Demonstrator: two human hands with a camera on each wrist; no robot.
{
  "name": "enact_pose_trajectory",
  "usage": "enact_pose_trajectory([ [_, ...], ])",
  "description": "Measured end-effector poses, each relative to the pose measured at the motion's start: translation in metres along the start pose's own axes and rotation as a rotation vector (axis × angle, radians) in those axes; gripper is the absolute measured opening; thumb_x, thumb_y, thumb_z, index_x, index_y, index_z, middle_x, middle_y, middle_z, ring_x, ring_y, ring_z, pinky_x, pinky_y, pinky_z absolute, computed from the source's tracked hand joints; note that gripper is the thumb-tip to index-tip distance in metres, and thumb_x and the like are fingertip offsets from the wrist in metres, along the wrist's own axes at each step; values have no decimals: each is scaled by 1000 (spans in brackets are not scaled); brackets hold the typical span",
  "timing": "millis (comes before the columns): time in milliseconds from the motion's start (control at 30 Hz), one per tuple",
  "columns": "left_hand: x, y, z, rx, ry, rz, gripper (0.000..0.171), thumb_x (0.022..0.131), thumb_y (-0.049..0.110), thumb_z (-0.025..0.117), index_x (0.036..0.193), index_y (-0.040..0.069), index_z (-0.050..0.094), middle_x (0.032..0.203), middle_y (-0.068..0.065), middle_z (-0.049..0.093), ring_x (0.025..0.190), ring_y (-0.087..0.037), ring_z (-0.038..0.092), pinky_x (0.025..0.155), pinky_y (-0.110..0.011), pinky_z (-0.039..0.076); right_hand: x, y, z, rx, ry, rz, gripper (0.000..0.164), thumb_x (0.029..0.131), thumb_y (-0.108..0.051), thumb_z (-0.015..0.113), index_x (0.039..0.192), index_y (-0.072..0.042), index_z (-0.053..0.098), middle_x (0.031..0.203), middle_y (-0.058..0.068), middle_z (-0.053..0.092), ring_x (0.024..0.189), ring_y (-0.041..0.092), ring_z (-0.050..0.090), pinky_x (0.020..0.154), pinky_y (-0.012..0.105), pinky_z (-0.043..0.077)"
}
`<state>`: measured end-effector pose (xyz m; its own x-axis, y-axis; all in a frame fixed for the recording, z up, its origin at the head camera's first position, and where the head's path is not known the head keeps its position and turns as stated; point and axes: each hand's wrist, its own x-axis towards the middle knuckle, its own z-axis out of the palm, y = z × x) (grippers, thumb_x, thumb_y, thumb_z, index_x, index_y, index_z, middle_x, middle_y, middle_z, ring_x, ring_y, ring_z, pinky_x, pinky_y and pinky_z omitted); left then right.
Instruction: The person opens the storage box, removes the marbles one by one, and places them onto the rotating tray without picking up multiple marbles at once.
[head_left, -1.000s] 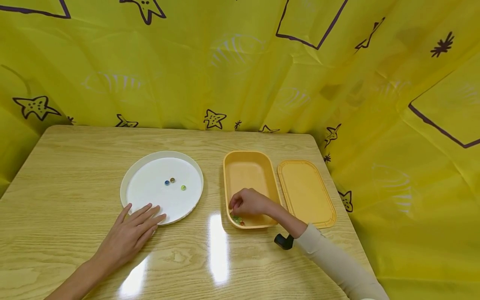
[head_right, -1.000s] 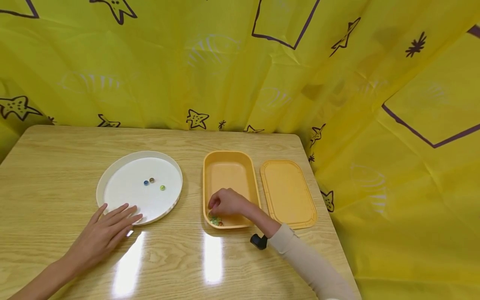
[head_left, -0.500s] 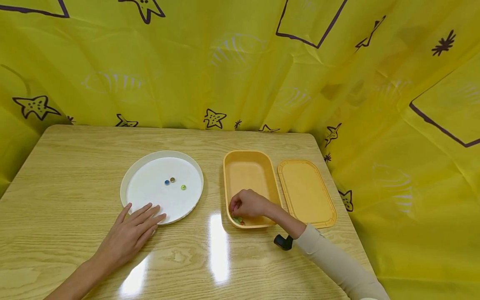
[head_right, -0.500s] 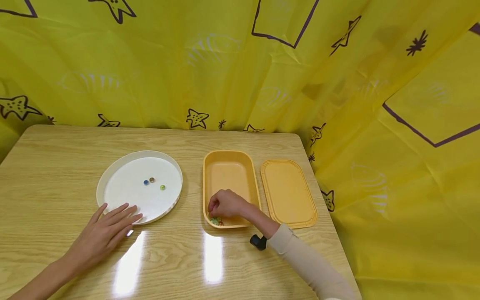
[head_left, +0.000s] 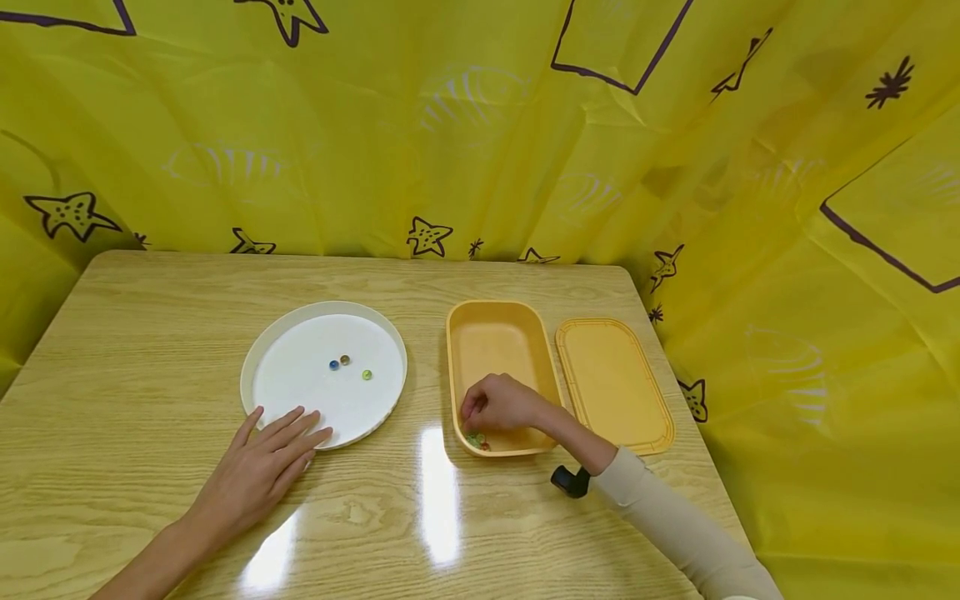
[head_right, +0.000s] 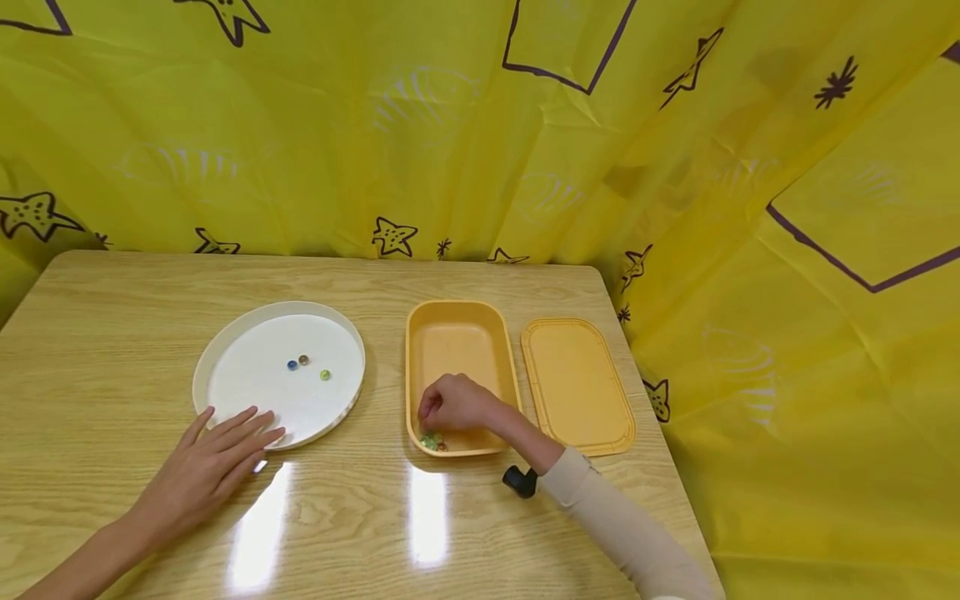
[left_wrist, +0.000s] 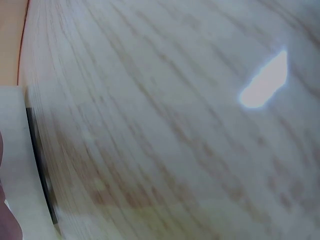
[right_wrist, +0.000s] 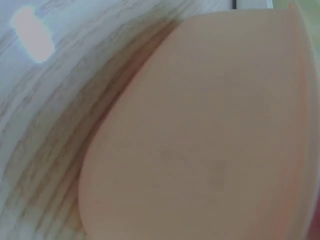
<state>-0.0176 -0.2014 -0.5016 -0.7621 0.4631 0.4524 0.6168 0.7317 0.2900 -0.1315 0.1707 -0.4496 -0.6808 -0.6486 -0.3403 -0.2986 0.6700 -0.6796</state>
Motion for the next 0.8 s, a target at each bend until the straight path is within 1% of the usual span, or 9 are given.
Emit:
enact_pose_trajectory([
  [33,0,0,0,-1,1,1,40,109,38,40,129,18,68,135,-10,62,135,-24,46,116,-55,16,0,-1,-2,3,5,-2,6,86,-5,75,86,-11,76,77,-8,69,72,6,63,69,22,53],
  [167,0,0,0,-2,6,4,41,109,39,40,129,18,69,134,-10,63,135,-24,47,115,-56,17,-2,-4,-10,20,31,-1,1,88,-7,74,88,-7,76,78,-7,69,72,6,63,67,23,53],
  [267,0,0,0,0,5,5,39,109,37,41,129,18,69,134,-10,63,135,-24,47,115,-56,17,-2,-7,-16,37,53,-4,6,88,-8,75,90,-3,75,78,-7,69,72,7,63,66,23,53],
  [500,0,0,0,3,-1,0,38,108,37,43,129,18,68,134,-10,62,134,-25,47,116,-55,16,0,-10,-28,78,100,-18,3,90,-8,75,92,-6,73,83,-5,69,78,9,64,71,24,54],
  [633,0,0,1,6,-5,-1,37,108,36,43,129,19,68,134,-10,62,134,-25,47,116,-55,16,1,-13,-35,99,117,-44,5,91,-8,74,95,-6,73,86,-4,70,81,11,65,74,25,55],
  [800,0,0,1,11,-5,3,38,108,37,42,129,19,69,134,-10,63,134,-24,47,116,-55,17,3,-18,-43,106,133,-88,10,91,-5,73,100,-1,74,91,-1,71,84,12,66,76,26,56],
])
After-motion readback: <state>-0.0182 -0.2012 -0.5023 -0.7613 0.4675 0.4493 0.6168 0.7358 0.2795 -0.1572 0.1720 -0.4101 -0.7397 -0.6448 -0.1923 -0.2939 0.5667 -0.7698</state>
